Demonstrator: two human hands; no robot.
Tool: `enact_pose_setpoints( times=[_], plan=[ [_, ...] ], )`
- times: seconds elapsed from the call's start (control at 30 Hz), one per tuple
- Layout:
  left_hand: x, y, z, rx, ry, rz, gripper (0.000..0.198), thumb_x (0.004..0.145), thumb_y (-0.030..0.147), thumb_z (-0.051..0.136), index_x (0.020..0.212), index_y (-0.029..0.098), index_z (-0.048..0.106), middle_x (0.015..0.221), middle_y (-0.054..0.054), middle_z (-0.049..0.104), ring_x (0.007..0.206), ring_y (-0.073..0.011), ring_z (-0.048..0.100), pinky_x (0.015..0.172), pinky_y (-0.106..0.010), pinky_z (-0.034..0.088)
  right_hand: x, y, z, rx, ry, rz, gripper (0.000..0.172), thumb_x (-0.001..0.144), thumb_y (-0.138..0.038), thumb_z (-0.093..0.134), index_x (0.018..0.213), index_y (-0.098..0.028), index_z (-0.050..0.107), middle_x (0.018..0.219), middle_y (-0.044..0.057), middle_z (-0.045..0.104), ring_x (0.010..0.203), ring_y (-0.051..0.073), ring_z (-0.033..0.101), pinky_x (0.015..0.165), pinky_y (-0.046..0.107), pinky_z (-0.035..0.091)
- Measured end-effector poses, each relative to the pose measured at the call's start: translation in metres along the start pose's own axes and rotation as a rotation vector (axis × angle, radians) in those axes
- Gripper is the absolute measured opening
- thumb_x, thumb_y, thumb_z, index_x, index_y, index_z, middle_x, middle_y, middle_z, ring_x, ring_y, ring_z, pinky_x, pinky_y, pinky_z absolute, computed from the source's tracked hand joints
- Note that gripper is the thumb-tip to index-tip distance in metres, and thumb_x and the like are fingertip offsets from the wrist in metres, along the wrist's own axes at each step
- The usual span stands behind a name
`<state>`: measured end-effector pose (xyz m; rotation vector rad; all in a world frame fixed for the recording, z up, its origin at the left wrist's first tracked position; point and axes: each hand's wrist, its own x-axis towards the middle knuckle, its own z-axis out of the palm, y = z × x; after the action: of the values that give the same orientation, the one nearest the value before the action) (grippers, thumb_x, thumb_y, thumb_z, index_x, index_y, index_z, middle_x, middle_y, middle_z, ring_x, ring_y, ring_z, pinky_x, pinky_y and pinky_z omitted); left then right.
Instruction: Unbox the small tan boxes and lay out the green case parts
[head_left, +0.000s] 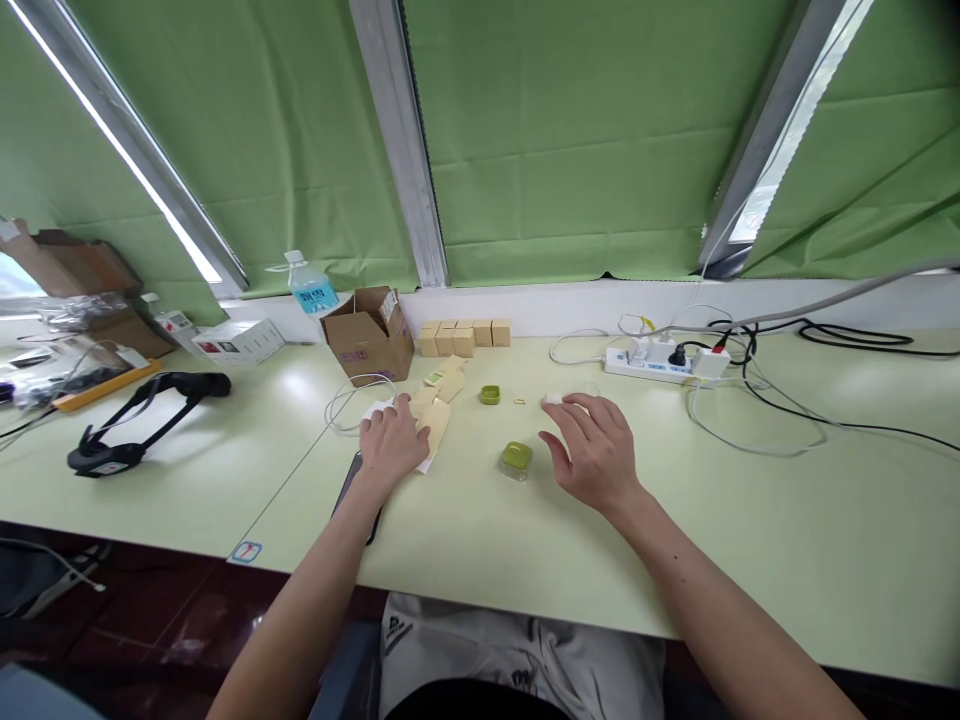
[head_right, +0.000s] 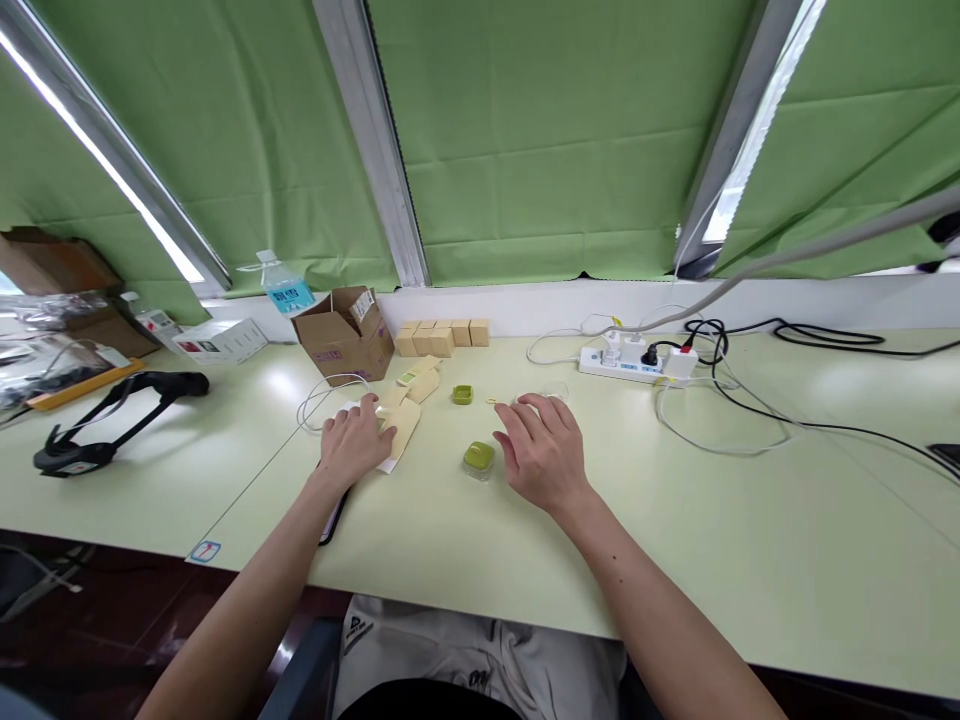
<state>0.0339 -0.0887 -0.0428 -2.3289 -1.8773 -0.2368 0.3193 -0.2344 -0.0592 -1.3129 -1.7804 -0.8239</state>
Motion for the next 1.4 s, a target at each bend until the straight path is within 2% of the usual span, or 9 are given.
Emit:
enact_pose_setpoints(
  times=[0.1,0.27,0.43,0.53,0.7,0.83,0.97,1.23,1.4],
  plan=[
    [0.0,0.005,0.008,0.068,0.112,0.079,0.064,0.096,0.041,0.057,0.153,0.017,0.04,0.144,-0.026,0.057,0.132,-0.0431,0.056,0.105,-0.051,0.042,0.0,0.0,0.0,-0.002,0.002,-0.006,0.04,0.098,-0.021,0.062,0.138,-0.022,0.062,0.111,0.01,0.079,0.115,0.032,0.066,0.099,0.048,0.048],
    [0.015,0.01,0.022,0.018,-0.026,0.103,0.056,0.099,0.038,0.055,0.151,0.021,0.042,0.139,-0.023,0.057,0.128,-0.0398,0.059,0.102,-0.048,0.046,0.0,0.0,0.002,-0.006,0.01,-0.019,0.043,0.098,-0.021,0.064,0.14,-0.021,0.061,0.111,0.011,0.079,0.114,0.032,0.066,0.097,0.048,0.049],
    [0.036,0.016,0.033,-0.009,0.0,0.093,0.055,0.101,0.04,0.053,0.152,0.021,0.041,0.139,-0.023,0.056,0.129,-0.0394,0.059,0.104,-0.048,0.045,-0.001,0.0,0.003,-0.012,-0.013,-0.015,0.041,0.098,-0.021,0.063,0.139,-0.021,0.062,0.111,0.011,0.079,0.115,0.032,0.066,0.099,0.048,0.049],
    [0.046,0.018,0.033,-0.005,0.001,0.088,0.058,0.1,0.043,0.056,0.151,0.019,0.043,0.139,-0.025,0.056,0.129,-0.0418,0.059,0.106,-0.05,0.044,-0.001,0.0,0.002,-0.03,-0.012,-0.02,0.038,0.097,-0.021,0.064,0.136,-0.02,0.062,0.11,0.011,0.079,0.114,0.032,0.066,0.099,0.047,0.049],
    [0.074,0.025,0.022,-0.06,0.129,0.135,0.068,0.098,0.041,0.056,0.156,0.011,0.037,0.155,-0.031,0.043,0.143,-0.0474,0.046,0.116,-0.056,0.033,-0.001,0.001,0.003,-0.018,-0.017,-0.008,0.04,0.097,-0.021,0.064,0.137,-0.021,0.062,0.112,0.011,0.079,0.115,0.032,0.067,0.099,0.047,0.049],
    [0.114,0.038,0.013,-0.097,0.007,0.319,0.08,0.087,0.02,0.062,0.16,0.011,0.032,0.16,-0.026,0.045,0.152,-0.0397,0.038,0.122,-0.049,0.03,-0.003,0.001,0.005,0.002,-0.037,0.004,0.042,0.097,-0.021,0.063,0.139,-0.023,0.062,0.113,0.01,0.079,0.116,0.032,0.066,0.1,0.048,0.048],
    [0.148,0.049,0.016,-0.087,-0.116,0.412,0.079,0.079,0.015,0.068,0.155,0.017,0.044,0.154,-0.018,0.057,0.153,-0.0352,0.037,0.126,-0.048,0.024,-0.004,0.002,0.005,-0.001,-0.042,0.009,0.042,0.098,-0.022,0.062,0.14,-0.023,0.062,0.114,0.01,0.079,0.116,0.032,0.066,0.1,0.049,0.048],
    [0.176,0.041,0.019,-0.06,-0.17,0.273,0.049,0.08,0.027,0.075,0.127,0.017,0.065,0.136,-0.021,0.068,0.143,-0.0397,0.044,0.12,-0.055,0.03,-0.003,0.002,0.004,-0.009,-0.023,-0.015,0.04,0.097,-0.021,0.064,0.138,-0.022,0.062,0.113,0.01,0.079,0.115,0.032,0.066,0.098,0.047,0.049],
    [0.179,0.032,0.014,-0.106,-0.175,0.149,0.044,0.077,0.03,0.081,0.116,0.016,0.068,0.127,-0.023,0.07,0.139,-0.0456,0.047,0.114,-0.058,0.035,-0.003,0.003,0.004,-0.011,-0.024,-0.015,0.041,0.097,-0.021,0.064,0.138,-0.021,0.062,0.113,0.01,0.079,0.114,0.033,0.066,0.097,0.048,0.049]
  ],
)
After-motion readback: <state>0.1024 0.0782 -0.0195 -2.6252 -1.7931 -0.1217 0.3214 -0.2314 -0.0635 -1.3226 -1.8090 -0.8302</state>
